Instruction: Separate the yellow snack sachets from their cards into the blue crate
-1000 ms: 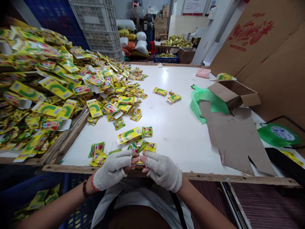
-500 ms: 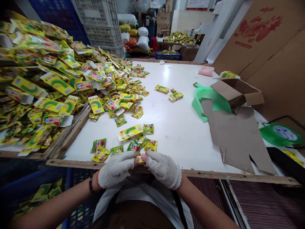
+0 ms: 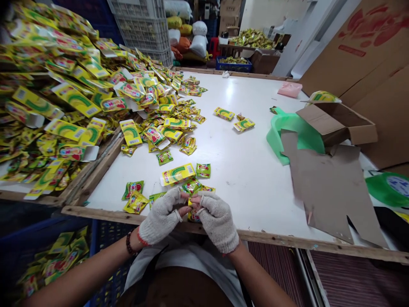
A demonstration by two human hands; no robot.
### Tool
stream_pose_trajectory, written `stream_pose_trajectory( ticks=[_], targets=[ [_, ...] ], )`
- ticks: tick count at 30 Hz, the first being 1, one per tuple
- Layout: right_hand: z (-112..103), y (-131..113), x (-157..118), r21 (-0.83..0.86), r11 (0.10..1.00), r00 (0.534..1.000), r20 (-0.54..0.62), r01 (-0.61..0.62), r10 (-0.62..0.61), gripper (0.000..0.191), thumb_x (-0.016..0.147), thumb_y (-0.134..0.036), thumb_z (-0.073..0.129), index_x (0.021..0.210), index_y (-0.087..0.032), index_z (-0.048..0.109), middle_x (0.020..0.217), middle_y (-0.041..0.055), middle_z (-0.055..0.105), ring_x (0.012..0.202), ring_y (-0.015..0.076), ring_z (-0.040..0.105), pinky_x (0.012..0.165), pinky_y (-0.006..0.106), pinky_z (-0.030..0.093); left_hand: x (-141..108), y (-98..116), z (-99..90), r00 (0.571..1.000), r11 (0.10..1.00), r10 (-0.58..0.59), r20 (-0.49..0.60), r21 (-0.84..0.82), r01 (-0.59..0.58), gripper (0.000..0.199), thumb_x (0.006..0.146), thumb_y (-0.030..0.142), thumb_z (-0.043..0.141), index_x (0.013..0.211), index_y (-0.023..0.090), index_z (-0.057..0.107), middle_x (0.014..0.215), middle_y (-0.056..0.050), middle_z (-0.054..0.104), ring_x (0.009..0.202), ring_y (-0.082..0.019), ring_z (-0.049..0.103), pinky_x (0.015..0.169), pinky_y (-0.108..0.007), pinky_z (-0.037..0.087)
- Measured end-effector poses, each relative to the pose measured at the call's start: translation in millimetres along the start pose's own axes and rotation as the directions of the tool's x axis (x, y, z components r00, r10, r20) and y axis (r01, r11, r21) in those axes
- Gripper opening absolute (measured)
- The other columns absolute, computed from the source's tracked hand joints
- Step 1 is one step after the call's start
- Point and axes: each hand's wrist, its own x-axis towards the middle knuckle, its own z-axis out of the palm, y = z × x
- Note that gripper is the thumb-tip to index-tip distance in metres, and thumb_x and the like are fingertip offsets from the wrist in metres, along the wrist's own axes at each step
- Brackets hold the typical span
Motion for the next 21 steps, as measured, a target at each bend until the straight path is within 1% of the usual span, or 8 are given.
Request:
stream_pose_trajectory(
  ticks=[2,4,7,9,12,15,18,21],
  targets=[
    [0,3,-2,-0.036,0.998,0.999,-0.002,0.052,-0.052,0.026,0.079,-0.01,0.054,0.096,-0.023,0.069,0.097,0.0056,0.068,0.09,0.0178,0.064,0.082,0.032,0.054,1,-2,0.7,0.999,0.999,-0.049,-0.012,-0.017,0.049,0.022,0.077,0.02,0.061,0.097,0.016,0.053,0.091,-0.004,0.064,0.084,-0.017,0.061,0.08,-0.029,0.049],
    [-1,7,-5,-0.075,0.986,0.989,0.023,0.149,-0.147,0.035,0.078,-0.006,0.052,0.104,-0.025,0.065,0.104,0.006,0.067,0.095,0.0182,0.063,0.085,0.034,0.053,2,-3,0.6,0.996,0.995,-0.089,0.004,-0.042,0.089,0.023,0.077,0.019,0.062,0.098,0.016,0.053,0.092,-0.004,0.064,0.085,-0.017,0.061,0.081,-0.03,0.049],
    [-4,13,-8,-0.116,0.961,0.966,0.095,0.25,-0.239,0.043,0.078,-0.004,0.052,0.113,-0.028,0.061,0.112,0.0059,0.064,0.103,0.0197,0.06,0.09,0.038,0.05,2,-2,0.4,0.997,0.995,-0.074,0.017,-0.07,0.075,0.021,0.077,0.017,0.061,0.097,0.015,0.054,0.091,-0.004,0.064,0.084,-0.016,0.061,0.08,-0.029,0.048],
    [-5,16,-7,-0.112,0.968,0.97,0.119,0.225,-0.212,0.043,0.079,-0.005,0.051,0.114,-0.028,0.06,0.113,0.0066,0.063,0.104,0.0201,0.06,0.09,0.038,0.051,3,0,0.7,1.0,0.997,-0.018,0.004,-0.074,0.018,0.015,0.079,0.017,0.059,0.094,0.015,0.056,0.089,-0.004,0.065,0.083,-0.016,0.061,0.079,-0.028,0.048],
    [-4,19,-5,-0.062,0.993,0.992,0.076,0.103,-0.099,0.039,0.079,-0.007,0.049,0.111,-0.025,0.062,0.111,0.0072,0.064,0.1,0.0196,0.061,0.087,0.036,0.053,5,3,0.3,0.999,0.996,0.033,-0.013,-0.088,-0.034,0.011,0.082,0.021,0.056,0.09,0.015,0.06,0.087,-0.005,0.065,0.081,-0.016,0.06,0.077,-0.027,0.049],
    [-2,19,-4,-0.012,1.0,0.999,0.037,0.018,-0.018,0.032,0.08,-0.009,0.051,0.106,-0.024,0.063,0.107,0.006,0.065,0.098,0.0202,0.062,0.089,0.038,0.051,10,8,-3.6,1.0,0.994,0.019,0.023,-0.108,-0.017,0.013,0.083,0.024,0.054,0.087,0.014,0.061,0.083,-0.004,0.064,0.078,-0.015,0.059,0.074,-0.027,0.048],
    [-2,18,-4,0.011,1.0,0.999,0.03,-0.016,0.015,0.029,0.08,-0.01,0.053,0.104,-0.024,0.063,0.107,0.0053,0.065,0.099,0.0198,0.061,0.09,0.037,0.05,20,14,-11.0,0.995,0.994,0.002,0.103,-0.109,0.009,0.011,0.082,0.02,0.053,0.079,0.013,0.061,0.078,-0.002,0.062,0.073,-0.013,0.056,0.07,-0.024,0.046],
    [-1,17,-4,0.02,0.999,0.999,0.03,-0.032,0.032,0.027,0.08,-0.01,0.055,0.102,-0.023,0.064,0.106,0.005,0.066,0.098,0.0196,0.061,0.09,0.037,0.05,31,18,-16.9,0.983,0.986,-0.087,0.16,-0.126,0.108,0.006,0.076,0.017,0.057,0.074,0.012,0.061,0.073,0.0,0.06,0.069,-0.012,0.053,0.064,-0.021,0.043]
  ],
)
